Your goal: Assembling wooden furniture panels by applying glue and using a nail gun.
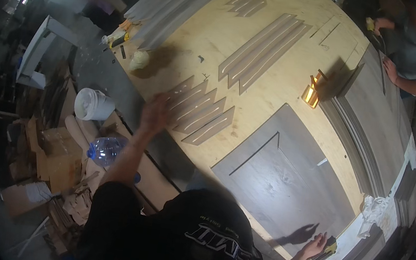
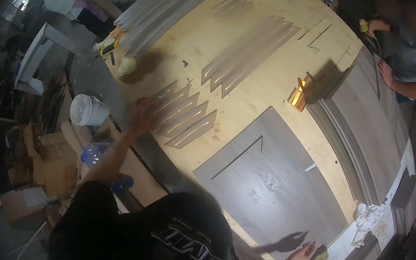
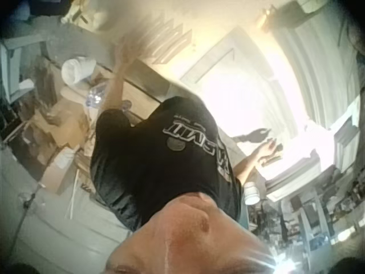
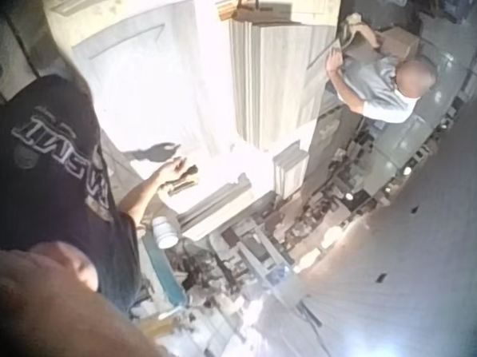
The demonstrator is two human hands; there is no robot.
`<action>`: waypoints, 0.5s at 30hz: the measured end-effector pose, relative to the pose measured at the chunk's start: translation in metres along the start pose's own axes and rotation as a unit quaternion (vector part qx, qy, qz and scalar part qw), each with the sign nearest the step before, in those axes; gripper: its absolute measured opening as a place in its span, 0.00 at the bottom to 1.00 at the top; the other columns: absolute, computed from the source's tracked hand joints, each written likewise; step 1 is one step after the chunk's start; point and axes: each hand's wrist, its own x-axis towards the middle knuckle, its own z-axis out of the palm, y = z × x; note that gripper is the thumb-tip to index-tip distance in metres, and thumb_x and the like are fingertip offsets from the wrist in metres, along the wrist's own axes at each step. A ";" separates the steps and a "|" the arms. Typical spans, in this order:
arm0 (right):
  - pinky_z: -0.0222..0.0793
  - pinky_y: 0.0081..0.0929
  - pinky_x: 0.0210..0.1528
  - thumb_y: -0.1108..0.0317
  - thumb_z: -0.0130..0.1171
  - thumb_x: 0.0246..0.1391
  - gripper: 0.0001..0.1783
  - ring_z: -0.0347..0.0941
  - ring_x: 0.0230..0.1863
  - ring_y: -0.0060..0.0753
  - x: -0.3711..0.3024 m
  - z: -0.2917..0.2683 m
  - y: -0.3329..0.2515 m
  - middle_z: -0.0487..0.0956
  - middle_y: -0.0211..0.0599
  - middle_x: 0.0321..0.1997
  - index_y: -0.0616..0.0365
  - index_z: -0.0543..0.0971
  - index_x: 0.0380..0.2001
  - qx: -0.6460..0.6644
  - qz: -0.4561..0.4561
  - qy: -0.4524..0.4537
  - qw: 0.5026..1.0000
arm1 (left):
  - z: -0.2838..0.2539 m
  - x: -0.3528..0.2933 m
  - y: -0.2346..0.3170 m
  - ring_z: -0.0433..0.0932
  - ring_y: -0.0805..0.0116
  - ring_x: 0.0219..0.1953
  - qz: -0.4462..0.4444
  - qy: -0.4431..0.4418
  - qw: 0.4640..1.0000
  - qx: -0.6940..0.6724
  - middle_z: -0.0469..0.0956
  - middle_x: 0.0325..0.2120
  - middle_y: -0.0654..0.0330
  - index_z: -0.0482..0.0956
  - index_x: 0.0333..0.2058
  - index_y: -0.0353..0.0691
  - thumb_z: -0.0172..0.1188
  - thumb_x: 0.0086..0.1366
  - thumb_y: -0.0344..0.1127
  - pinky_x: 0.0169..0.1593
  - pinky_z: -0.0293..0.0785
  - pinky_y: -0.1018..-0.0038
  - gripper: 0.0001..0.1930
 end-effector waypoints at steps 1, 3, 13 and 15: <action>0.73 0.29 0.49 0.62 0.59 0.67 0.24 0.79 0.47 0.33 -0.020 0.012 -0.027 0.83 0.44 0.52 0.62 0.75 0.62 -0.004 0.004 -0.026 1.000 | -0.032 -0.002 -0.010 0.74 0.47 0.56 0.067 0.004 0.974 0.218 0.72 0.58 0.50 0.77 0.55 0.40 0.62 0.58 0.28 0.55 0.74 0.57 0.24; 0.73 0.29 0.52 0.62 0.59 0.67 0.25 0.79 0.50 0.33 -0.046 0.033 -0.056 0.82 0.46 0.52 0.63 0.75 0.63 0.000 0.011 -0.064 0.998 | -0.060 0.004 -0.024 0.74 0.47 0.57 0.135 0.001 0.897 0.421 0.70 0.60 0.49 0.76 0.57 0.40 0.64 0.58 0.29 0.55 0.74 0.58 0.25; 0.74 0.26 0.50 0.63 0.61 0.66 0.21 0.78 0.50 0.29 -0.118 0.156 -0.222 0.83 0.41 0.49 0.62 0.78 0.59 0.079 -0.084 -0.266 0.957 | -0.077 0.027 -0.045 0.79 0.46 0.48 0.078 -0.163 0.938 0.296 0.78 0.44 0.45 0.81 0.49 0.35 0.68 0.58 0.30 0.52 0.75 0.58 0.19; 0.74 0.24 0.49 0.64 0.62 0.66 0.20 0.78 0.49 0.26 -0.134 0.175 -0.250 0.83 0.40 0.49 0.62 0.79 0.57 0.112 -0.078 -0.289 0.947 | -0.061 0.016 -0.022 0.81 0.52 0.44 0.006 -0.145 0.963 0.228 0.79 0.39 0.46 0.82 0.45 0.36 0.69 0.58 0.30 0.48 0.76 0.62 0.16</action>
